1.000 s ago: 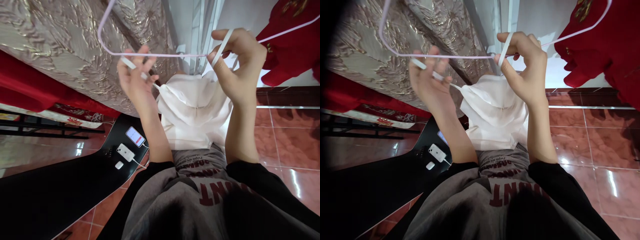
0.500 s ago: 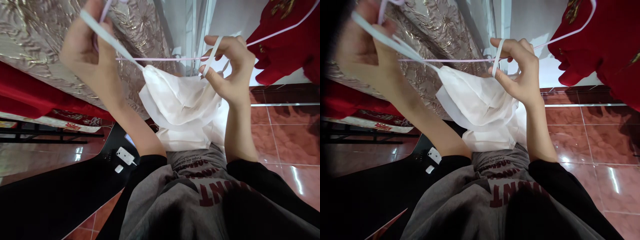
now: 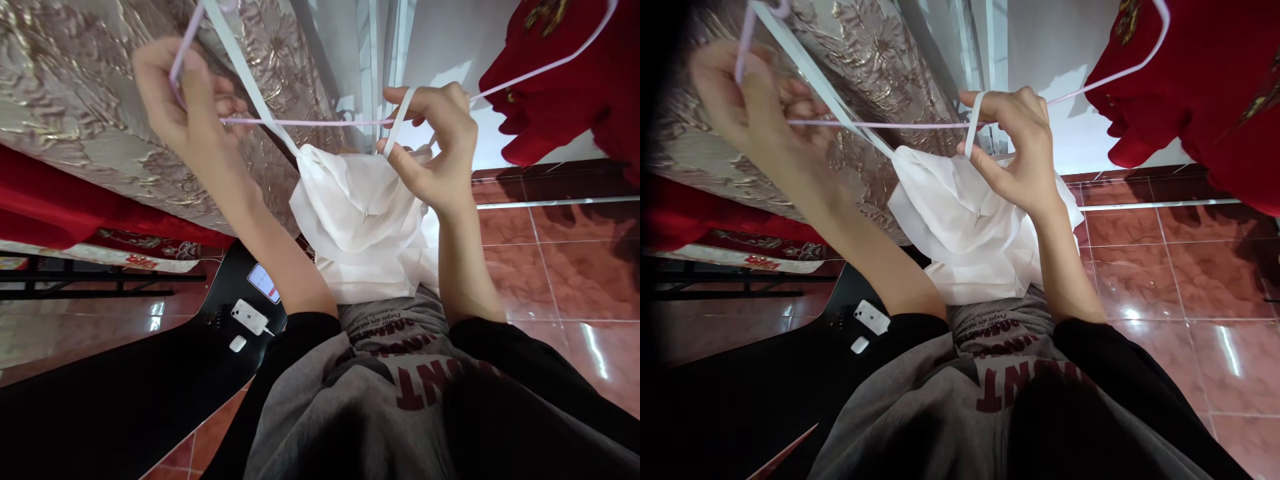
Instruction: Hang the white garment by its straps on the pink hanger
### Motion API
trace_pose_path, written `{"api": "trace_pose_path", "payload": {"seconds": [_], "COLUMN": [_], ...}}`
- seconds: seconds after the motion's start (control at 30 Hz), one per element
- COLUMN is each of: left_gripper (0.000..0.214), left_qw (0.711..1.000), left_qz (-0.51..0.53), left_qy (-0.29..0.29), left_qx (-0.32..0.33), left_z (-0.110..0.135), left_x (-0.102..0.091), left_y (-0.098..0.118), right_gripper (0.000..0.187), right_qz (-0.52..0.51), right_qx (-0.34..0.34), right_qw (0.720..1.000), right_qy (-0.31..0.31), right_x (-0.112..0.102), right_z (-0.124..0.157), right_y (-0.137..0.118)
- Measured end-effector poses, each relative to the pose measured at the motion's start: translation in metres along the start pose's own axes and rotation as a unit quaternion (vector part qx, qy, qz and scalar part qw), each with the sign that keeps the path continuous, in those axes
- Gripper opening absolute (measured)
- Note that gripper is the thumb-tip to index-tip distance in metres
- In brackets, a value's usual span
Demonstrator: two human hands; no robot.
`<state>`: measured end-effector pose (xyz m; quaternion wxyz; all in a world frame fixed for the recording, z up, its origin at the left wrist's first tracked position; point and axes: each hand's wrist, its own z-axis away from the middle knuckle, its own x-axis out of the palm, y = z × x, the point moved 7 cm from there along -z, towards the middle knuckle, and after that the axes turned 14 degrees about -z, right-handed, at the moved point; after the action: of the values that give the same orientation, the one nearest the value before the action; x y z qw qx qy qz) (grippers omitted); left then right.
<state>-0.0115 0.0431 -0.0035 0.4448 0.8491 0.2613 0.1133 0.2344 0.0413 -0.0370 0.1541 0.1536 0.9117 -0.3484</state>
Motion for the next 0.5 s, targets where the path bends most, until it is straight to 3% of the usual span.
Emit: {"api": "trace_pose_path", "payload": {"seconds": [0.03,0.1,0.2,0.37,0.43,0.5], "left_gripper": [0.003,0.012,0.008,0.020,0.025,0.027], "left_qw": [0.999,0.985,0.961,0.970,0.969,0.967], "left_qz": [0.042,0.134,0.217,0.214,0.224,0.233], "left_qy": [0.026,0.066,0.065,0.031,0.002,-0.019], "left_qx": [-0.017,-0.082,-0.159,-0.110,-0.105,-0.103], "left_z": [0.006,0.019,0.038,0.051,0.052,0.051], "left_x": [0.001,0.010,0.035,0.053,0.053,0.052], "left_y": [-0.004,-0.015,-0.026,-0.017,-0.014,-0.011], "right_gripper": [0.050,0.050,0.047,0.045,0.041,0.030], "right_qz": [-0.002,-0.008,-0.012,-0.079,-0.150,-0.193], "right_qx": [0.004,0.007,0.004,-0.027,-0.061,-0.095], "right_qw": [1.000,1.000,1.000,0.996,0.982,0.948], "right_qy": [-0.005,-0.009,-0.005,0.028,0.101,0.235], "right_x": [0.001,0.002,0.005,0.007,-0.012,-0.054], "right_z": [0.000,0.001,0.003,-0.001,0.000,0.010], "right_y": [0.001,0.001,-0.002,-0.017,-0.019,-0.008]}}
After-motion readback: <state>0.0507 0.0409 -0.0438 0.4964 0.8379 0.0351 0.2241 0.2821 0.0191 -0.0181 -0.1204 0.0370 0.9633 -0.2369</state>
